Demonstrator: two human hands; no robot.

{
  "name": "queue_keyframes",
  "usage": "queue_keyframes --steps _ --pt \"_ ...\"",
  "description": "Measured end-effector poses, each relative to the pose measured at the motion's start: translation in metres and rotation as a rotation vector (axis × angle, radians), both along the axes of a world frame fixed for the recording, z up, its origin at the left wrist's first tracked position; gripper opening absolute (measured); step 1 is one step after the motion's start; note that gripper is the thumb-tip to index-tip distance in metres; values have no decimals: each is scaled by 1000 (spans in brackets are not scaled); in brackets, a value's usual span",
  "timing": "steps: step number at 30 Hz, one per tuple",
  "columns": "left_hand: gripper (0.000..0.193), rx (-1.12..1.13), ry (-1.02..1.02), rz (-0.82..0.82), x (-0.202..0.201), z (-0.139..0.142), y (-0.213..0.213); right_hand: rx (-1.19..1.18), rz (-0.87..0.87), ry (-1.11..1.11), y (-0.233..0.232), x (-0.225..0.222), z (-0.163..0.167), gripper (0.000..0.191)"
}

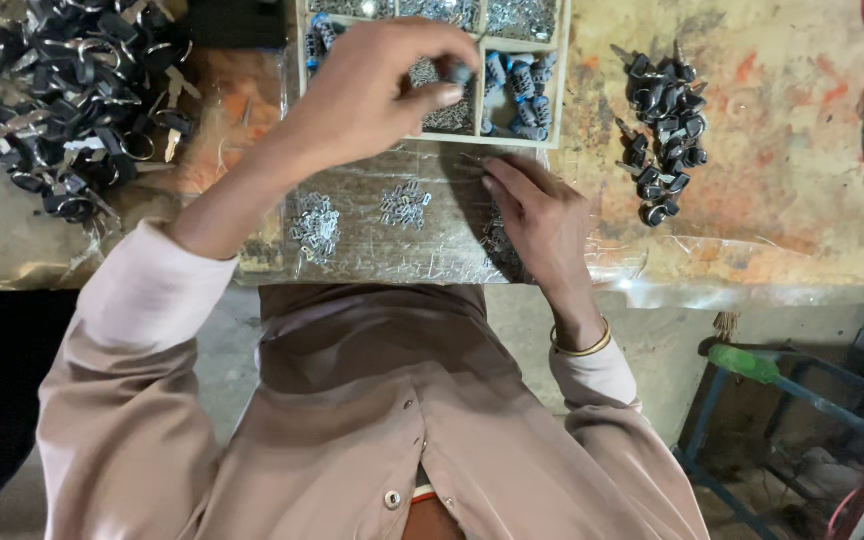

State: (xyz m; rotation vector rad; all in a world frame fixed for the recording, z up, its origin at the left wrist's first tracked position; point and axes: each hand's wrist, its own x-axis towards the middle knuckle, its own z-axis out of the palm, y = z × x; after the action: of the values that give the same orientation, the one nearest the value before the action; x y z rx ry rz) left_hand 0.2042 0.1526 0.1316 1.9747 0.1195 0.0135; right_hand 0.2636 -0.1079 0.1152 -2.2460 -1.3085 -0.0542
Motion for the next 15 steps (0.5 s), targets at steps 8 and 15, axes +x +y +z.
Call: queue_keyframes --steps 8,15 --pt "22 -362 -324 131 -34 -26 16 -45 -27 16 21 6 28 15" --pt "22 -405 -418 237 -24 -47 2 -66 253 227 32 12 38 14"
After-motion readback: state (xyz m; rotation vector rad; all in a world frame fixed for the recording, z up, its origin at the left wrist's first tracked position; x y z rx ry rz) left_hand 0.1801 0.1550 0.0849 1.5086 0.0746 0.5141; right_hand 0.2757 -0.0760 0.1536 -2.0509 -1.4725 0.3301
